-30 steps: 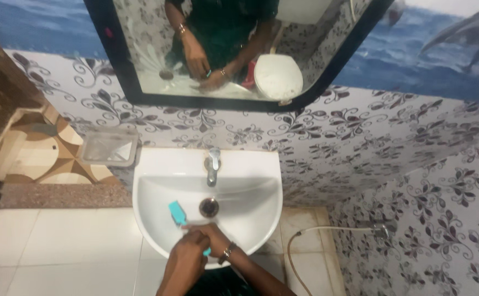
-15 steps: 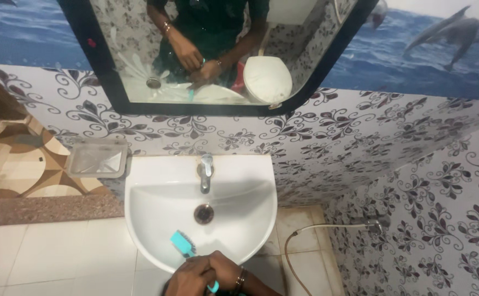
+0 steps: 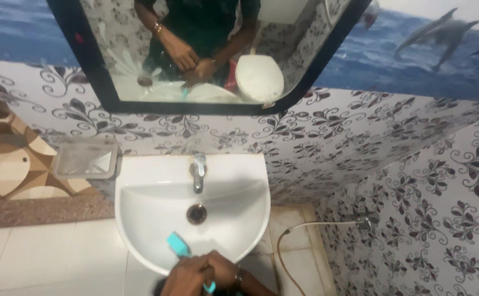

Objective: The person cleans the basin and drain of a white sink by scrubbing with a blue brush and rinsing with water from the faucet.

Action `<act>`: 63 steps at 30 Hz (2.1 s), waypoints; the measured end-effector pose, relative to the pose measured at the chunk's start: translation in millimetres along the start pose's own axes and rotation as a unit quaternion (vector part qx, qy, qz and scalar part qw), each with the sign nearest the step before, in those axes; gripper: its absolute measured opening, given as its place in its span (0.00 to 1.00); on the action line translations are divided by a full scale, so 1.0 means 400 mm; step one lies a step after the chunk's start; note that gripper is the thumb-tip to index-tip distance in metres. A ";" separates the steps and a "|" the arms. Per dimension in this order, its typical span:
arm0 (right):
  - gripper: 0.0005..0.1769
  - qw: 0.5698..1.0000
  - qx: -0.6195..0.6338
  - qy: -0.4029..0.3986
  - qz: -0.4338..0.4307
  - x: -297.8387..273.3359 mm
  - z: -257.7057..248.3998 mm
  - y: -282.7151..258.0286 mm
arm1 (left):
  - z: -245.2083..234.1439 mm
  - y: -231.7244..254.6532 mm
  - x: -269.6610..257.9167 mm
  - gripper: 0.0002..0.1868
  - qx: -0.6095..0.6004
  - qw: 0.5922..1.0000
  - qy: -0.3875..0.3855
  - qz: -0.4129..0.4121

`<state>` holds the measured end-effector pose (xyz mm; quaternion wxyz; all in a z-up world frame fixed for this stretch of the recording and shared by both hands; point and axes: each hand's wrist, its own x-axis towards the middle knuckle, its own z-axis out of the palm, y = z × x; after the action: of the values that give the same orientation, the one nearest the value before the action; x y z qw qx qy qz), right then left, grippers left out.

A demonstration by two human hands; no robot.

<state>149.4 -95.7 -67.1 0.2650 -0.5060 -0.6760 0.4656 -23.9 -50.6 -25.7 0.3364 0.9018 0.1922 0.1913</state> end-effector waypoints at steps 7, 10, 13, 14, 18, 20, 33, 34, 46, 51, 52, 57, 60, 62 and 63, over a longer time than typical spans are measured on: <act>0.09 0.997 -0.071 0.003 0.034 0.020 0.030 0.077 | -0.041 -0.005 0.034 0.05 0.011 0.999 -0.038 0.013; 0.11 0.993 -0.116 0.005 0.018 0.061 0.024 0.112 | -0.125 0.041 0.068 0.07 -0.015 0.998 -0.042 -0.054; 0.13 0.992 -0.122 0.012 0.020 0.089 0.013 0.116 | -0.151 0.062 0.089 0.10 0.039 0.995 -0.070 -0.055; 0.14 0.994 -0.103 0.027 0.025 0.085 0.015 0.114 | -0.143 0.058 0.085 0.09 0.044 0.995 -0.067 -0.056; 0.12 0.998 -0.057 0.012 0.015 0.030 0.053 0.130 | -0.027 -0.031 0.030 0.12 0.044 0.995 -0.085 -0.020; 0.11 0.999 -0.022 0.021 0.013 0.004 0.090 0.168 | 0.080 -0.095 -0.008 0.07 0.094 0.992 -0.088 0.012; 0.10 0.995 -0.083 0.033 0.042 0.168 0.026 0.177 | -0.172 0.001 0.132 0.09 0.046 0.991 -0.071 -0.104; 0.10 0.995 -0.054 0.055 0.060 0.163 0.019 0.164 | -0.178 0.011 0.139 0.09 0.043 0.991 -0.073 -0.107; 0.12 0.988 0.114 0.046 0.095 0.072 0.045 0.028 | -0.106 -0.018 0.062 0.08 0.040 0.995 -0.075 -0.045; 0.25 0.995 -0.003 0.100 0.001 0.162 0.014 0.034 | -0.177 0.005 0.090 0.12 0.032 0.990 -0.025 -0.133; 0.25 0.995 0.000 0.097 0.004 0.170 0.007 0.031 | -0.184 0.005 0.087 0.12 0.029 0.990 -0.026 -0.137; 0.19 0.991 0.073 0.084 0.080 0.172 0.030 0.014 | -0.187 -0.006 0.035 0.16 -0.003 0.974 -0.033 -0.226; 0.21 0.994 0.083 0.057 0.047 0.113 0.043 -0.011 | -0.144 -0.031 -0.007 0.15 -0.044 0.985 -0.048 -0.162; 0.19 0.997 0.049 0.054 0.009 0.091 0.042 -0.017 | -0.104 -0.049 -0.022 0.11 -0.051 0.978 -0.082 -0.186; 0.16 0.990 0.119 0.046 0.065 0.085 0.042 -0.021 | -0.096 -0.057 -0.022 0.06 -0.062 0.968 -0.118 -0.213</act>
<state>119.9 -70.8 -70.6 0.3234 -0.5343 -0.5687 0.5353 -54.6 -18.3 -16.3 0.4449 0.8338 0.3262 0.0191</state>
